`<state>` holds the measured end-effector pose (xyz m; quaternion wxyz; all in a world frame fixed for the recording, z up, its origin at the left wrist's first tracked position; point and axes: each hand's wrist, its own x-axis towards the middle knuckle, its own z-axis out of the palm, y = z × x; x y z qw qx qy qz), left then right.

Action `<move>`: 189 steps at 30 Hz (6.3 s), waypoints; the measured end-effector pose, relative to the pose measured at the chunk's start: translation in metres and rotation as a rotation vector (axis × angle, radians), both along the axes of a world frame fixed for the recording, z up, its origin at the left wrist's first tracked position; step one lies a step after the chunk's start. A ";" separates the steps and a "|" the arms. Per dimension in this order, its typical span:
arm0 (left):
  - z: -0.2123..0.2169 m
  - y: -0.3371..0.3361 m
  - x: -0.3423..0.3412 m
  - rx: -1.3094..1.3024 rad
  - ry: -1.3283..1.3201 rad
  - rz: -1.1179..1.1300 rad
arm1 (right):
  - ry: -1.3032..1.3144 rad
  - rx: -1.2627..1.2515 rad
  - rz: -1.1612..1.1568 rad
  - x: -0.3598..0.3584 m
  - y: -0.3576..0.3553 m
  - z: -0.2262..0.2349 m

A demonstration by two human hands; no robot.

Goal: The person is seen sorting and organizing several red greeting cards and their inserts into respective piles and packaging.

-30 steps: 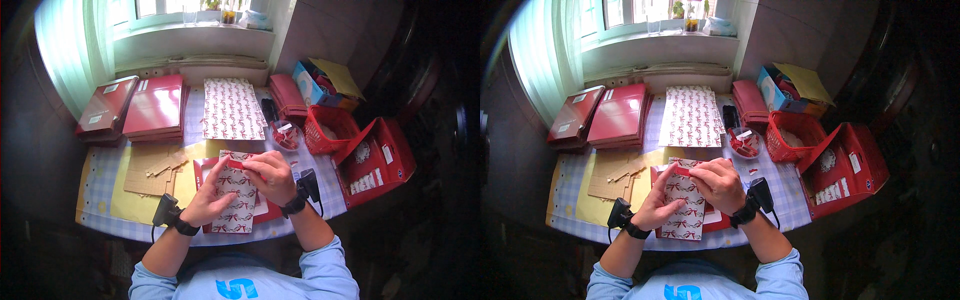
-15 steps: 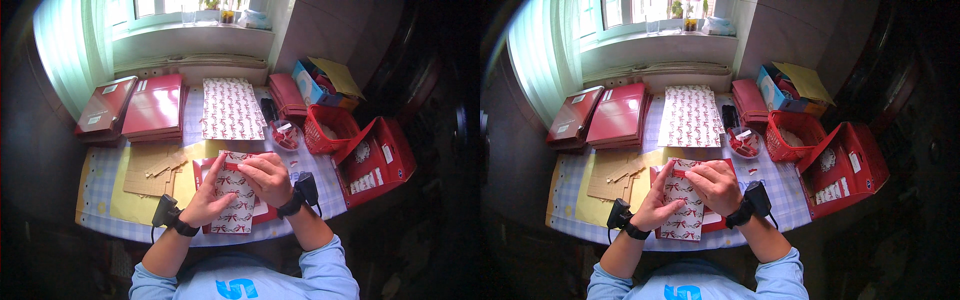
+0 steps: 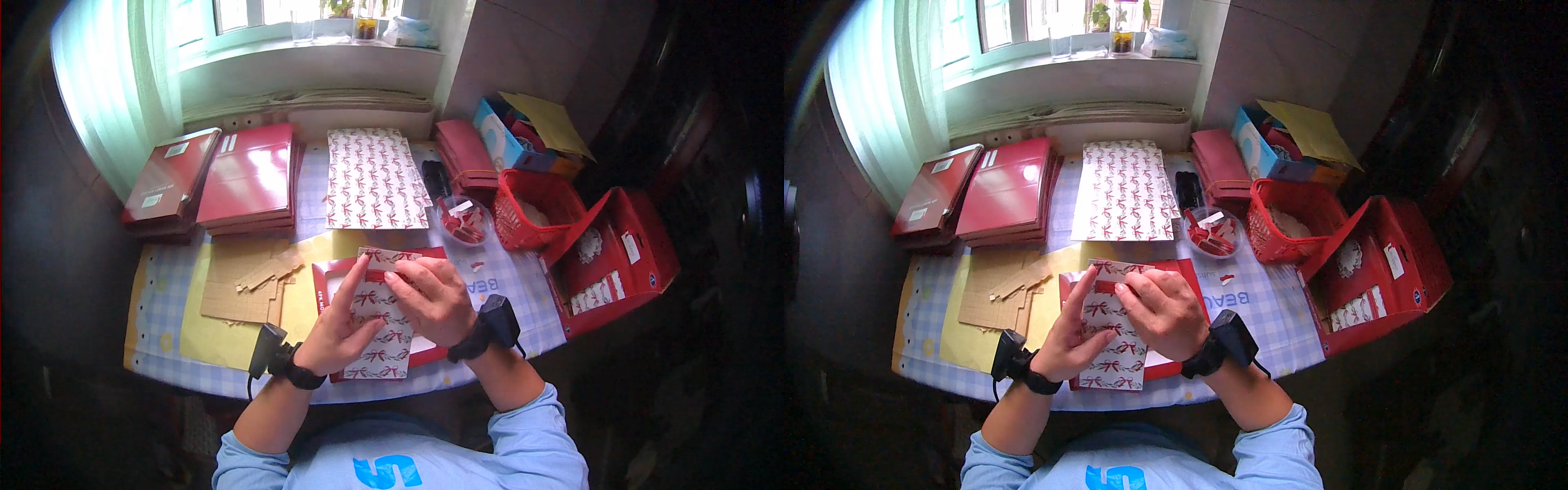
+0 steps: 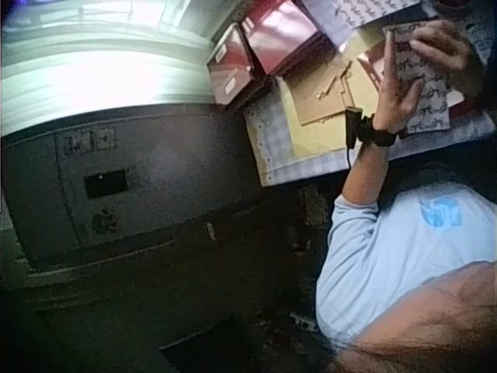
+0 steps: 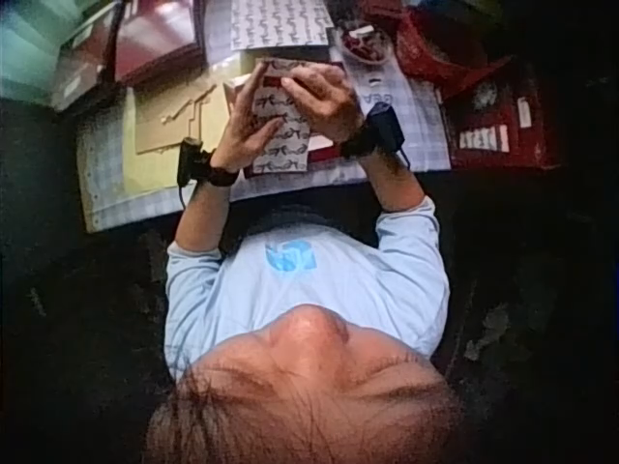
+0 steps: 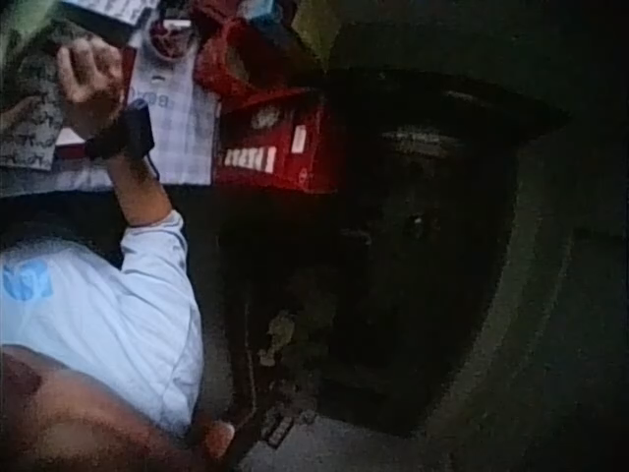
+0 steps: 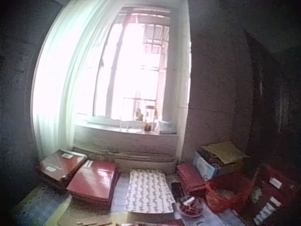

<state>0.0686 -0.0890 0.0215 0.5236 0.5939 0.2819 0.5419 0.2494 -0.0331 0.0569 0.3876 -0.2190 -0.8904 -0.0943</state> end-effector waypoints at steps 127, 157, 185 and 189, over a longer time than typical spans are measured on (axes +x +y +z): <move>-0.012 0.016 -0.140 -0.151 0.723 0.880 | -0.420 -0.907 0.054 -0.173 0.090 -0.048; -0.007 0.019 -0.137 -0.207 0.904 0.899 | -0.326 -0.948 -0.066 -0.167 0.082 -0.059; 0.032 -0.039 -0.019 -0.159 0.078 0.124 | -0.053 -0.784 0.308 -0.019 0.003 0.063; 0.037 -0.043 -0.005 -0.165 0.118 0.114 | -0.137 -0.736 0.213 -0.013 0.005 0.060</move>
